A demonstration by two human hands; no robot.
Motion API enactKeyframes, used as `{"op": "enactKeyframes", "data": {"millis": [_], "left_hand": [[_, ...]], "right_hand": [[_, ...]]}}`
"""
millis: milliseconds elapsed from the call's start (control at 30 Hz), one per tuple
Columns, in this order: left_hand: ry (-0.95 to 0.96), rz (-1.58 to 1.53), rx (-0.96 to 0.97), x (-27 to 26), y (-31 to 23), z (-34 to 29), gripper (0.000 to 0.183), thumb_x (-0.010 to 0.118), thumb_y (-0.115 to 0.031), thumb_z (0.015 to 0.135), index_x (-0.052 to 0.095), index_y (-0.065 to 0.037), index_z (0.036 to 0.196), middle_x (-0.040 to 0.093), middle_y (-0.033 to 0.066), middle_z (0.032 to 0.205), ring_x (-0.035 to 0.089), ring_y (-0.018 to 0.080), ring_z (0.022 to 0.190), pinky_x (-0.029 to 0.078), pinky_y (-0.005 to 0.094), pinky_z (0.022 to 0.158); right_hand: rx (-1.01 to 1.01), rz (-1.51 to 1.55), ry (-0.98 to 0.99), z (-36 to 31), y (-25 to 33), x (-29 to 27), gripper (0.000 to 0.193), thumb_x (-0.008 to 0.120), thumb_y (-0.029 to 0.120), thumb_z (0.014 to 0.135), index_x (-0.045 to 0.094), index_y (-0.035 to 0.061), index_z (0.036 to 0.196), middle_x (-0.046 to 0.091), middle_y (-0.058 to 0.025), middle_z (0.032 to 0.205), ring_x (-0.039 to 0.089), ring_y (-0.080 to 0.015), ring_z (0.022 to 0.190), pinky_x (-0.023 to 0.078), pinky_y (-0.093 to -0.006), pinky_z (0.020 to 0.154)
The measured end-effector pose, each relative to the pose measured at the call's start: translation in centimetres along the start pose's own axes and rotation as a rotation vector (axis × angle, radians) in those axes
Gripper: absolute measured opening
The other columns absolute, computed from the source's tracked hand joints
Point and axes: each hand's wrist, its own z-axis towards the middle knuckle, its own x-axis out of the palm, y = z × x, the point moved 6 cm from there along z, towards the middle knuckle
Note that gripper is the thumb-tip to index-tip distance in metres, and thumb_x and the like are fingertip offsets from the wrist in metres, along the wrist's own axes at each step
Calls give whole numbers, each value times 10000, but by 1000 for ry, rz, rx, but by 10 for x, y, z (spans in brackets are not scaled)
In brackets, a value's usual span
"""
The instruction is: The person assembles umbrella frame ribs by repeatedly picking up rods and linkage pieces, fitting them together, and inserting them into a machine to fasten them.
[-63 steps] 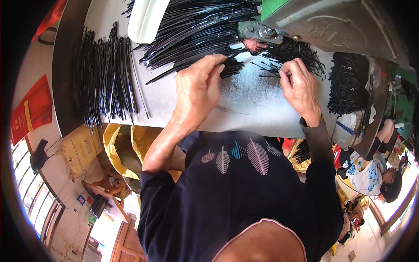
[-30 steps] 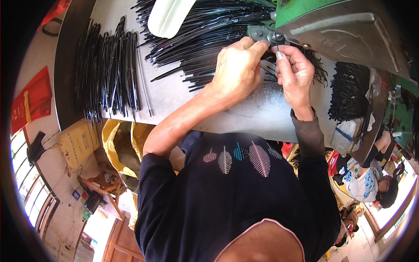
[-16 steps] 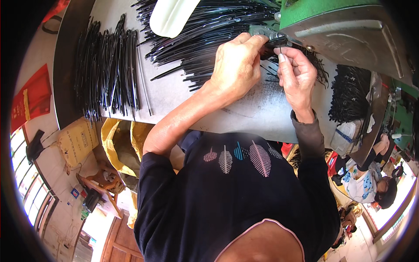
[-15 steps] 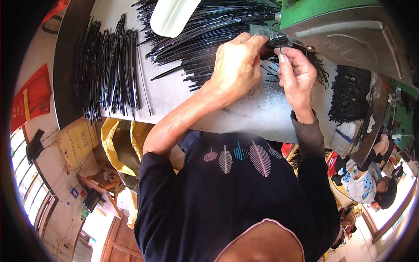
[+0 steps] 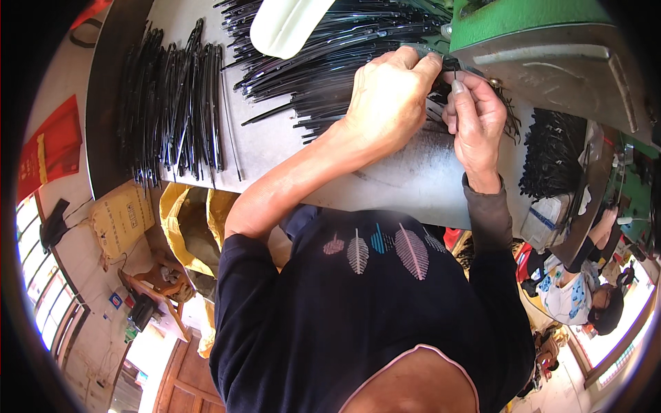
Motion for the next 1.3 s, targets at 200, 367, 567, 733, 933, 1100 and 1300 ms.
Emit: {"op": "enactKeyframes", "data": {"millis": [200, 367, 567, 733, 933, 1100, 1300], "left_hand": [[45, 75, 19, 0, -1, 2, 333, 591, 37, 744, 629, -45, 1065, 606, 104, 751, 633, 288, 679, 513, 364, 578], [194, 362, 195, 0, -19, 4, 385, 600, -28, 719, 590, 38, 1099, 594, 117, 759, 644, 258, 646, 517, 343, 525], [185, 240, 154, 2, -24, 1, 463, 619, -50, 688, 555, 117, 1116, 606, 165, 756, 644, 262, 598, 518, 329, 501], [54, 99, 133, -24, -4, -2, 303, 640, -22, 736, 604, 6, 1035, 610, 140, 746, 624, 307, 619, 506, 372, 533], [-74, 393, -58, -46, 51, 2, 163, 686, -49, 760, 674, -90, 917, 573, 70, 817, 530, 268, 811, 413, 404, 739], [-207, 137, 81, -56, 52, 7, 164, 675, -2, 754, 675, -56, 909, 621, 85, 843, 568, 268, 780, 470, 347, 703], [-96, 253, 410, -31, 26, 1, 324, 650, 27, 684, 632, -54, 997, 571, 47, 734, 580, 220, 612, 489, 320, 551]], "right_hand": [[48, 57, -18, 2, -7, 0, 133, 572, 70, 916, 641, -14, 993, 533, 32, 641, 434, -17, 505, 375, -176, 441], [146, 36, 29, 5, -6, -3, 157, 567, 97, 921, 656, -25, 964, 538, 8, 603, 448, -38, 474, 354, -185, 424], [187, 163, -5, 3, -6, 13, 206, 527, 150, 960, 654, -11, 939, 528, 7, 580, 448, -54, 455, 335, -197, 413], [159, 126, 63, 2, -8, 20, 289, 491, 210, 987, 656, -4, 885, 534, 11, 606, 446, -37, 483, 343, -188, 440], [48, -154, 438, -30, 1, 42, 131, 570, 57, 914, 665, -32, 906, 589, 7, 737, 503, -34, 592, 399, -194, 528], [77, 133, 234, -52, -14, 15, 90, 616, -61, 827, 625, 0, 893, 615, -36, 807, 596, -87, 654, 476, -240, 551], [-591, -778, 516, -80, 12, 15, 200, 674, -81, 677, 639, 23, 845, 557, -61, 715, 586, -218, 623, 467, -321, 535]]}}
